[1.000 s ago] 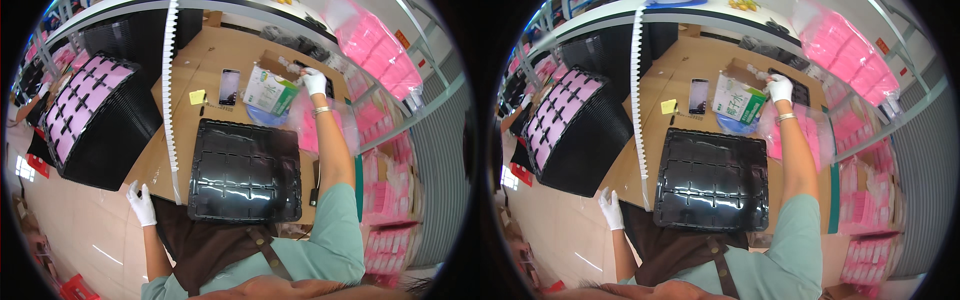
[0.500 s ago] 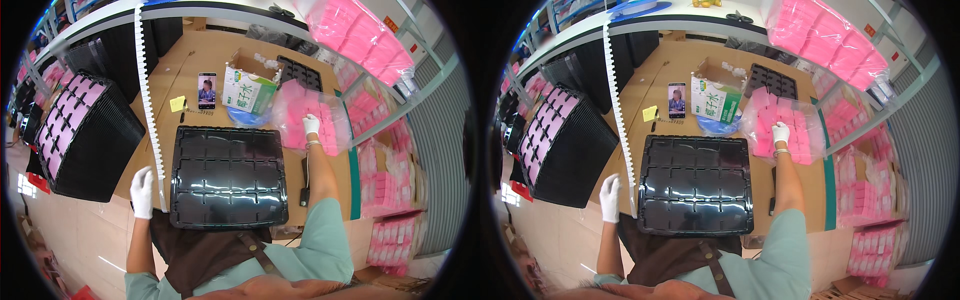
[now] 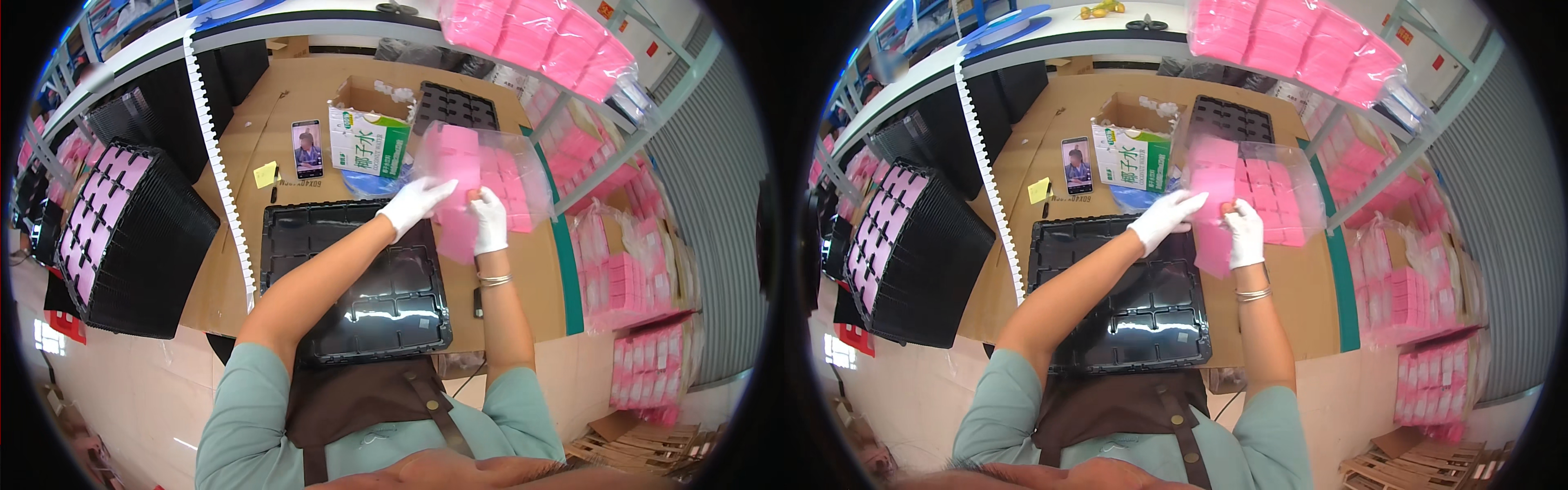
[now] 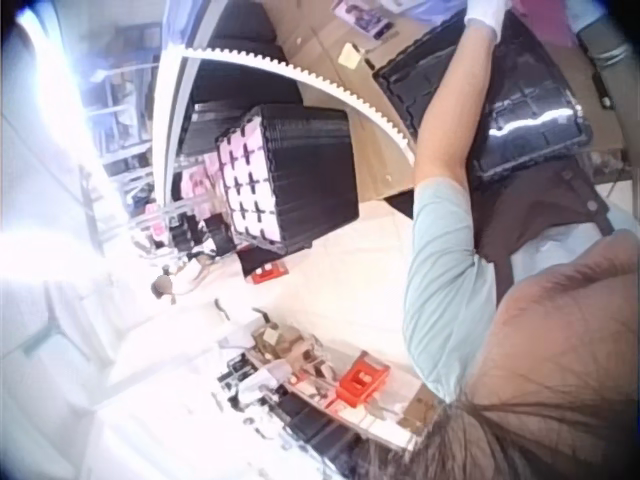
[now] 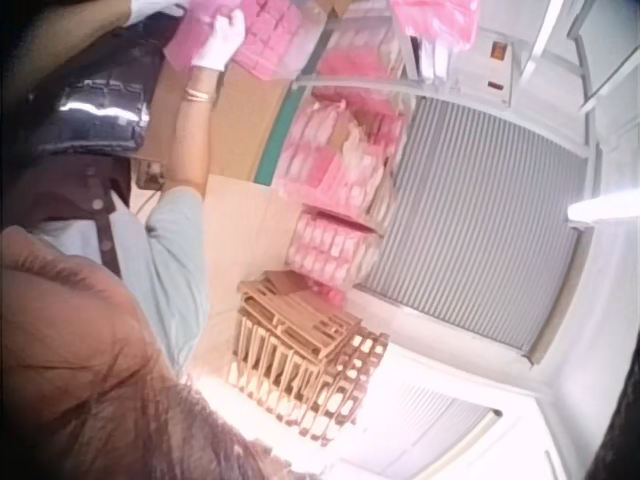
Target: The person attaches components and places pink foam liners into black plastic trays by hand.
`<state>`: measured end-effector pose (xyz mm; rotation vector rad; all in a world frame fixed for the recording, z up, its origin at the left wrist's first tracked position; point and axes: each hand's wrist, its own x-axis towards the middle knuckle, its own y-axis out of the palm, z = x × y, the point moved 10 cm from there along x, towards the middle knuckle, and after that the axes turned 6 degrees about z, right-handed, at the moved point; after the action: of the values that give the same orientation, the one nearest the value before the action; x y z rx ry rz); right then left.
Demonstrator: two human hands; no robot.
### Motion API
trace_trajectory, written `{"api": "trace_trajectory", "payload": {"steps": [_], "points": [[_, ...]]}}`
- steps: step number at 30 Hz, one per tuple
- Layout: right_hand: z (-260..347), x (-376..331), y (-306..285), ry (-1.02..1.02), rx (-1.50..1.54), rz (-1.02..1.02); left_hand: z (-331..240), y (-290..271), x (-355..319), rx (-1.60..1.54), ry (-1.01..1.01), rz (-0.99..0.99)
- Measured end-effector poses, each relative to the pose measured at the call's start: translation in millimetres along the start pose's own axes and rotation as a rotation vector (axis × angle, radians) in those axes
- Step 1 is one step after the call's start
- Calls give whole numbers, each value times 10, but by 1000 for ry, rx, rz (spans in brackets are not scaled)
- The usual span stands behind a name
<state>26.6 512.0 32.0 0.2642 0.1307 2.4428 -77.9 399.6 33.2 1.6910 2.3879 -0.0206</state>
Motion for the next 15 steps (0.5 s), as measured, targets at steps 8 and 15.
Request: {"api": "trace_trajectory", "payload": {"steps": [8, 15], "points": [[-374, 2, -189, -49, 307, 9, -623, -430, -832, -642, 362, 37], [-218, -331, 1212, 126, 442, 643, 134, -1135, -1562, -570, 147, -78]]}}
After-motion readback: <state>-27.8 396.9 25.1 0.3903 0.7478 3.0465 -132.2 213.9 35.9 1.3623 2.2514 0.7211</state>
